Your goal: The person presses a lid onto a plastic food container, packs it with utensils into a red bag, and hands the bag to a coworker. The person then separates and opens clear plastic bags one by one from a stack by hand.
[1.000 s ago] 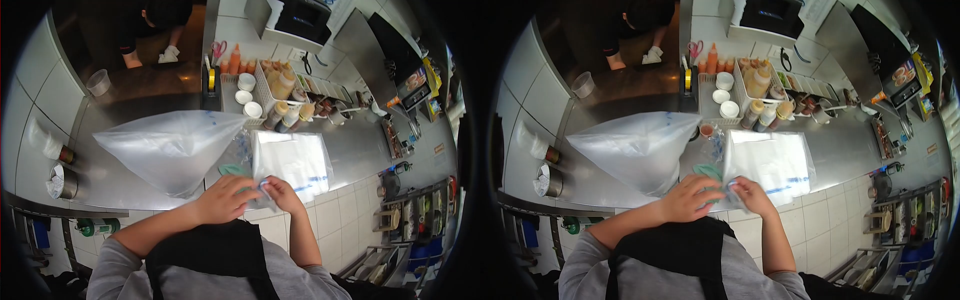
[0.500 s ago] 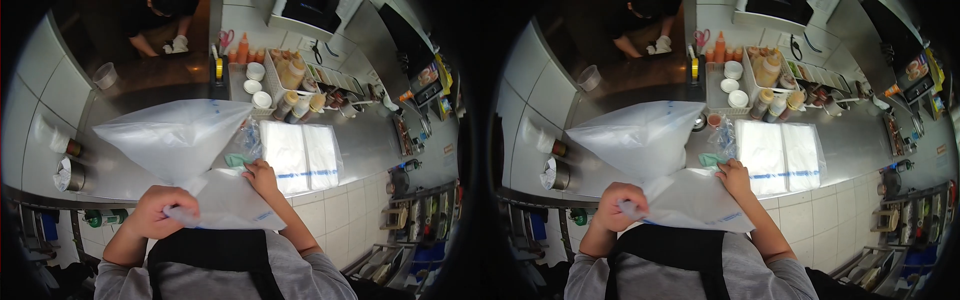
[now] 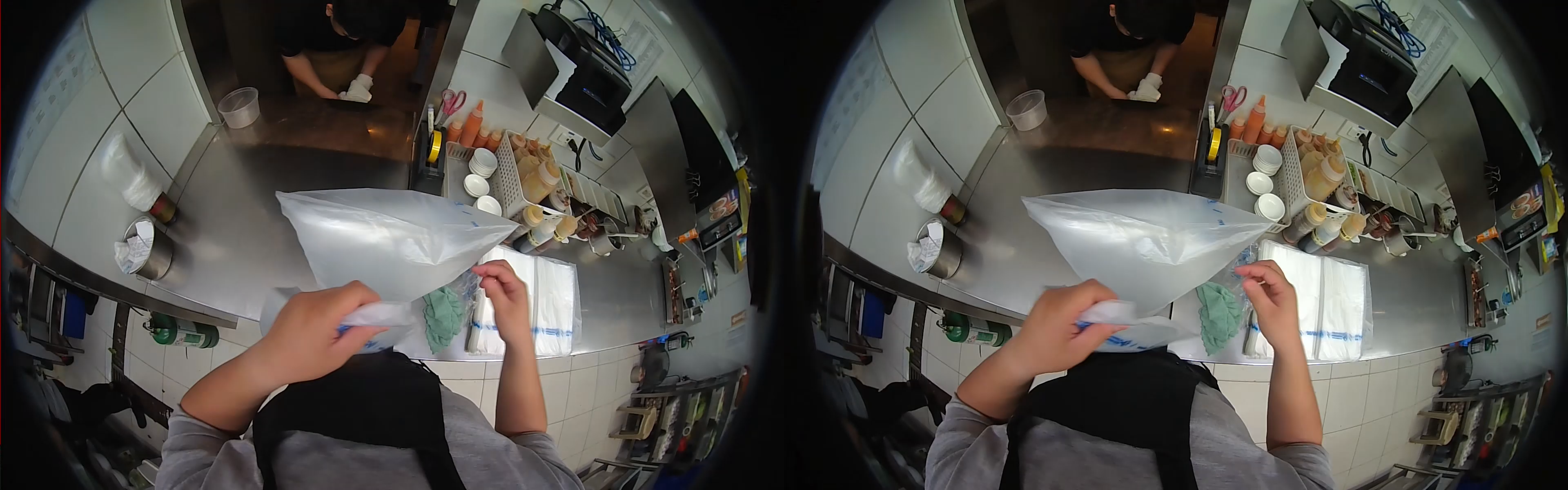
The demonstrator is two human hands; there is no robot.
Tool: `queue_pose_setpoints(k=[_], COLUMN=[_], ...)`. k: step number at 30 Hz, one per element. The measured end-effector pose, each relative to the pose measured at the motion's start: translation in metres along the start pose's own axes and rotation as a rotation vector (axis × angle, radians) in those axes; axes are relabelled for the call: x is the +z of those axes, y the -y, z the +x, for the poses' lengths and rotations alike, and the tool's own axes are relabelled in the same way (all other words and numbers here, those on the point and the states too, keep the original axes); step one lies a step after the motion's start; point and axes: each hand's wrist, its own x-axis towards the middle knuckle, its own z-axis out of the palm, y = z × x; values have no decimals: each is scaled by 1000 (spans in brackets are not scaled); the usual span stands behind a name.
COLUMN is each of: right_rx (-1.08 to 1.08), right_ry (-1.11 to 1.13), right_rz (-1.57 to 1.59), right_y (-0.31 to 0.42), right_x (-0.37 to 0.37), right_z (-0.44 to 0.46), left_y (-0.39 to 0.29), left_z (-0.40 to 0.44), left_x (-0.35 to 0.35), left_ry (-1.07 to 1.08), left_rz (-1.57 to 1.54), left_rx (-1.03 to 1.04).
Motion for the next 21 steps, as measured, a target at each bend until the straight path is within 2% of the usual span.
queue_pose_setpoints(k=[1, 3, 5, 7, 9, 11, 13, 15, 17, 19, 21], right_rx=[-85, -165, -374, -415, -147, -136, 115, 91, 63, 131, 180], right_ry=[157, 415, 393, 343, 269, 264, 383, 351, 329, 222, 238], right_rz=[152, -16, -216, -212, -121, -75, 203, 258, 317, 363, 399], right_y=[33, 91, 118, 117, 115, 108, 96, 98, 103, 110, 94], right_x=[-2, 22, 59, 73, 77, 78, 78, 68, 66, 67, 72], right_z=[1, -3, -6, -6, -5, -6, -10, -13, -13, -14, -16], left_y=[3, 2, 3, 6, 10, 14, 19, 22, 23, 23, 25], left_z=[2, 7, 10, 11, 13, 15, 15, 16, 18, 22, 22], left_x=[5, 11, 14, 9, 4, 1, -1, -3, -5, -2, 0], left_ry=[13, 37, 50, 31, 12, 24, 116, 202, 137, 69, 11], left_rz=[46, 75, 72, 49, 26, -1, -12, -20, -75, -112, -151], left_rx=[1, -15, -33, -22, -21, 127, 145, 164, 164, 195, 225])
